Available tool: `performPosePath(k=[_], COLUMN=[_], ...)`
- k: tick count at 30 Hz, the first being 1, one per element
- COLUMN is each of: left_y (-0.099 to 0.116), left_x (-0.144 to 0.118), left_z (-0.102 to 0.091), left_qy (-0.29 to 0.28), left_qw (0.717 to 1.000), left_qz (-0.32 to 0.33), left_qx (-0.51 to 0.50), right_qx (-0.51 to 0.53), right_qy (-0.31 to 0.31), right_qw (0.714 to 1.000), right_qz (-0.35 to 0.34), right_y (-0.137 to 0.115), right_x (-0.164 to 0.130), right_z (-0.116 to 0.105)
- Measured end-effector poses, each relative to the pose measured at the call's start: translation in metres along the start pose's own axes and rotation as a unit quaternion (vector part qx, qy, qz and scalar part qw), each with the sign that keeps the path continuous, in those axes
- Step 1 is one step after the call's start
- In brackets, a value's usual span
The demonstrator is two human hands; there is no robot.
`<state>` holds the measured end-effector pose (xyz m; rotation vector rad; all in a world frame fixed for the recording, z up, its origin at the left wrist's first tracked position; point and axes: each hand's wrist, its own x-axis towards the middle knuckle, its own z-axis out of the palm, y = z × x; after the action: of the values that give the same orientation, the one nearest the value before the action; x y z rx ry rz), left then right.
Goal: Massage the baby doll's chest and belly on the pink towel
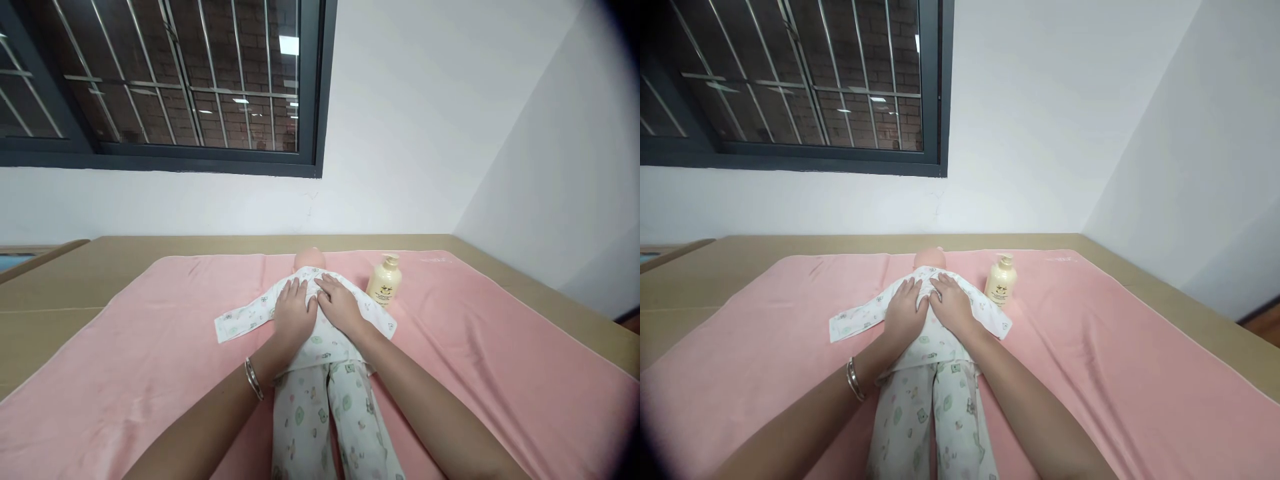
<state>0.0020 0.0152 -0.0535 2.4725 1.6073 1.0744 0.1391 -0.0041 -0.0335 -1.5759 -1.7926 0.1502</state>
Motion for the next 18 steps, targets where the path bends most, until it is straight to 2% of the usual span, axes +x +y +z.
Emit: performPosePath(k=[3,6,12,18], left_y=[-0.002,-0.004,-0.005,-0.012], left_x=[-0.001,-0.001,0.001,0.012], left_z=[0.003,0.005,0.004,-0.001], left_qy=[0.025,0.033,0.013,-0.029], left_qw=[0.999,0.999,0.998,0.991], left_qz=[0.036,0.042,-0.006,-0.047], left_qx=[0.008,-0.006,-0.062,-0.122], right_qx=[0.024,0.022,-0.064,-0.16], right_qy=[0.002,0.004,-0.008,0.001], right_qw=[1.0,1.0,0.998,0.987], right_qz=[0.012,0.009,-0.026,-0.034], right_y=[0.002,0.004,0.0,-0.018], right_x=[0.003,0.004,-0.001,-0.011], right_z=[0.0,0.003,0.008,0.001])
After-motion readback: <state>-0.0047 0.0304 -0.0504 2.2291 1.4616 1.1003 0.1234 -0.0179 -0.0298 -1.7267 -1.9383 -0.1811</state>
